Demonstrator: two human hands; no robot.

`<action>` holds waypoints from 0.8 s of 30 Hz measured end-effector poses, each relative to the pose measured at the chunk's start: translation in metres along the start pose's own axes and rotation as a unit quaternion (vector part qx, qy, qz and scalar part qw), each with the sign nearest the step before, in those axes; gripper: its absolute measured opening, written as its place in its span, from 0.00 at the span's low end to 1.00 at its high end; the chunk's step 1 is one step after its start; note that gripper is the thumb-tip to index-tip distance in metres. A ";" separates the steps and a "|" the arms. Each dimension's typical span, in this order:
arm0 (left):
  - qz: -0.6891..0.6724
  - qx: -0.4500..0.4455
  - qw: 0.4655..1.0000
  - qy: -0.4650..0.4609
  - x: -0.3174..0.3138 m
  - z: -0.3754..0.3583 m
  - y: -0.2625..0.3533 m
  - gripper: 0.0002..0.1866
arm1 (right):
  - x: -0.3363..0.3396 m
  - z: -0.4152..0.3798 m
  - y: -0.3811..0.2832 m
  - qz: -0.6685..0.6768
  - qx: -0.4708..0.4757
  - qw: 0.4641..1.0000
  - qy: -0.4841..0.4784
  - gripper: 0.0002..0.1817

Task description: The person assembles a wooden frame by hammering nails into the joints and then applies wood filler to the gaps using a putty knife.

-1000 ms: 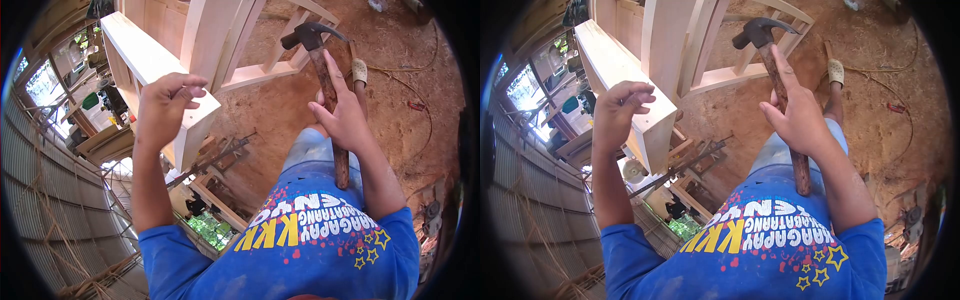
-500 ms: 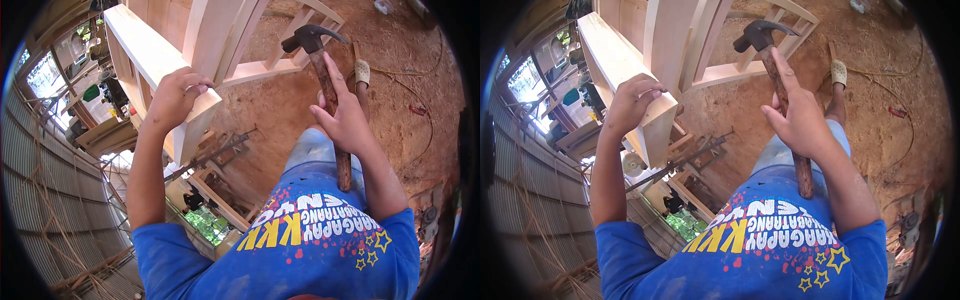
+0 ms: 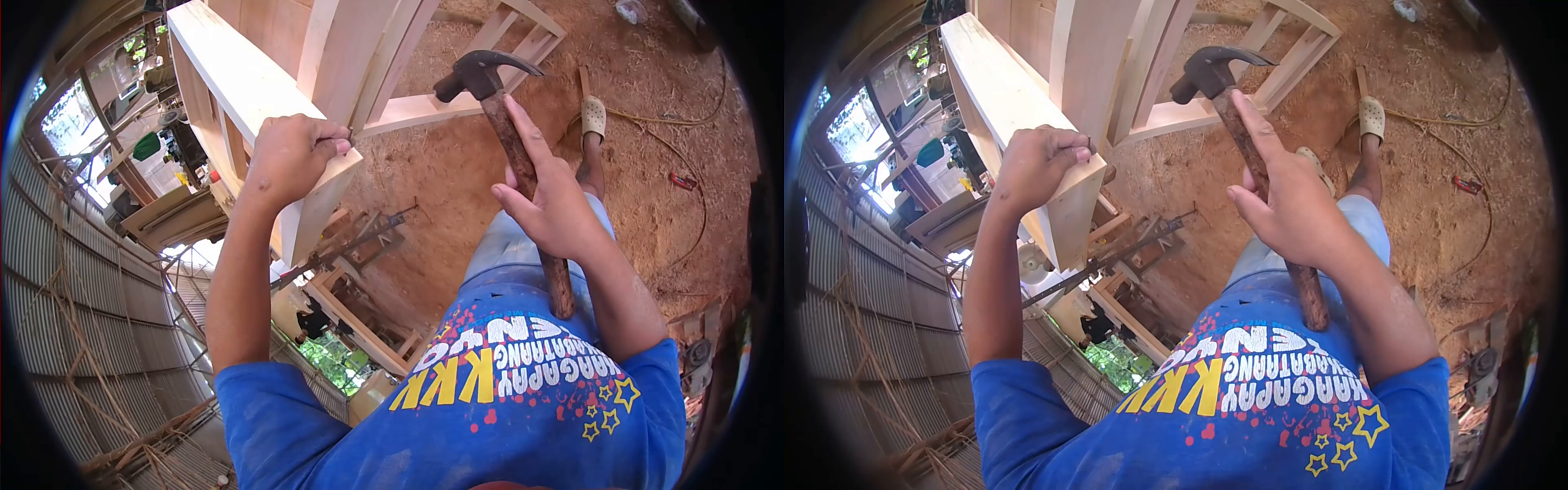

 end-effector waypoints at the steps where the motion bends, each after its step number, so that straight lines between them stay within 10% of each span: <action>1: 0.007 0.011 1.000 -0.004 0.001 0.000 0.002 0.11 | -0.001 -0.001 -0.001 0.019 0.000 1.000 -0.004 0.53; 10: 0.018 -0.030 0.999 0.015 -0.002 -0.001 -0.003 0.10 | -0.021 0.013 -0.034 0.227 0.070 0.962 0.131 0.49; 16: 0.020 -0.048 0.998 0.021 -0.002 -0.001 -0.005 0.07 | -0.045 0.024 -0.014 0.104 0.208 0.971 0.063 0.46; 24: 0.001 -0.052 0.998 0.026 -0.006 -0.003 -0.008 0.09 | -0.033 0.024 -0.036 0.238 0.144 0.947 0.161 0.46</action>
Point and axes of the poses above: each hand's wrist, its own z-axis towards the middle knuckle, its own x-axis out of the back of the hand, y = z × x, the point moved 1 cm from there along z, towards the middle knuckle, and after that the axes turned 8 degrees about y, right-handed, at the moved point
